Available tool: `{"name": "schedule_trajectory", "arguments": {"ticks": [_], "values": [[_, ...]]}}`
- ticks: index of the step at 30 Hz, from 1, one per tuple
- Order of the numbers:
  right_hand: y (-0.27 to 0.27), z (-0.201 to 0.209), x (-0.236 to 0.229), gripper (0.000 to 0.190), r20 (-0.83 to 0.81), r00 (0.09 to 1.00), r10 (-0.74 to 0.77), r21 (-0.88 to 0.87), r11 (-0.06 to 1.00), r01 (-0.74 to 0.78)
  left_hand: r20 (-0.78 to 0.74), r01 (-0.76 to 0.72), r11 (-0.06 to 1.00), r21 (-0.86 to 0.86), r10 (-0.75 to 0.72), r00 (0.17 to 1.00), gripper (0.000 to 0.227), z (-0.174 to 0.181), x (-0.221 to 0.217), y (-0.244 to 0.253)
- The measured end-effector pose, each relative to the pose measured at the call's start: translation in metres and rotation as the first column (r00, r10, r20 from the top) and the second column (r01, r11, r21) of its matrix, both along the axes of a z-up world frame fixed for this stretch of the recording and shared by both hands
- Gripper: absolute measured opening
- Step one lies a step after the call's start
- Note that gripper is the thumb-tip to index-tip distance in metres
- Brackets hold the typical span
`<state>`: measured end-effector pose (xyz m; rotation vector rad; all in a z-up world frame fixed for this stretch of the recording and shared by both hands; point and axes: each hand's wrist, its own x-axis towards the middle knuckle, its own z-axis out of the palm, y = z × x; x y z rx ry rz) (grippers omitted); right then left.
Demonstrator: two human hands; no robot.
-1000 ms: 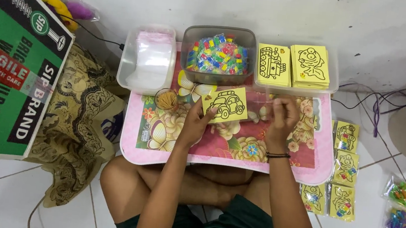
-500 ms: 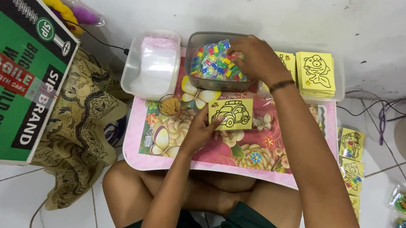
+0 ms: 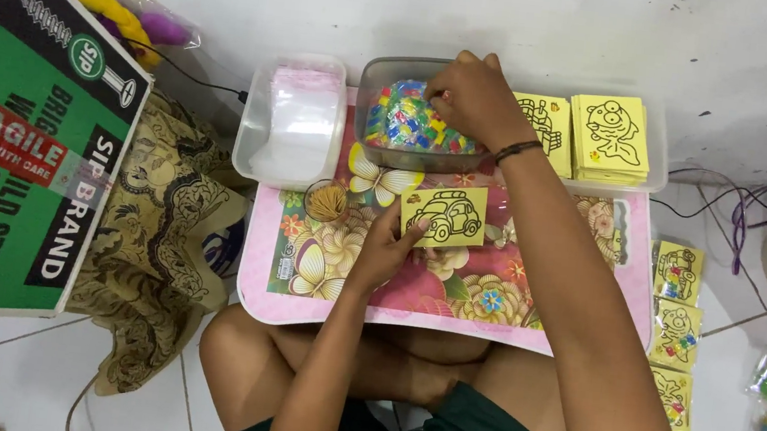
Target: The person assembles small toy kits by placing a printed card and a plastic animal figurine into a clear plastic bag and sealing it.
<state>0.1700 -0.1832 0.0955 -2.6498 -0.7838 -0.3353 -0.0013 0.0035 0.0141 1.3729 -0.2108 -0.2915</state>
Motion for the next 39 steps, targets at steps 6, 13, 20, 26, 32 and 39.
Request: {"name": "schedule_trajectory", "arguments": {"ticks": [6, 13, 20, 26, 32, 39], "values": [[-0.048, 0.002, -0.052, 0.009, -0.068, 0.996, 0.060, 0.516, 0.856, -0.016, 0.017, -0.005, 0.995, -0.101, 0.006, 1.000, 0.035, -0.042, 0.010, -0.002], [-0.118, -0.022, -0.167, 0.013, -0.266, 0.948, -0.173, 0.770, 0.554, 0.317, 0.022, 0.004, 0.995, -0.100, -0.002, 1.000, 0.031, -0.023, 0.003, -0.005], [-0.130, -0.067, -0.198, 0.021, -0.447, 0.870, -0.210, 0.745, 0.452, 0.491, 0.020, -0.009, 0.987, -0.158, 0.012, 1.000, 0.030, -0.018, 0.000, -0.007], [-0.114, -0.064, -0.197, 0.021, -0.500, 0.866, -0.012, 0.833, 0.266, 0.485, 0.008, -0.024, 0.977, -0.213, 0.026, 1.000, 0.027, -0.013, -0.003, -0.007], [-0.108, -0.066, -0.190, 0.022, -0.508, 0.861, 0.023, 0.816, 0.332, 0.473, 0.012, 0.001, 0.981, -0.192, 0.002, 1.000, 0.023, -0.019, -0.001, -0.004], [-0.105, -0.061, -0.187, 0.023, -0.563, 0.827, -0.013, 0.724, 0.476, 0.500, -0.017, 0.009, 0.985, -0.172, -0.012, 1.000, 0.027, -0.019, -0.002, -0.004]]}}
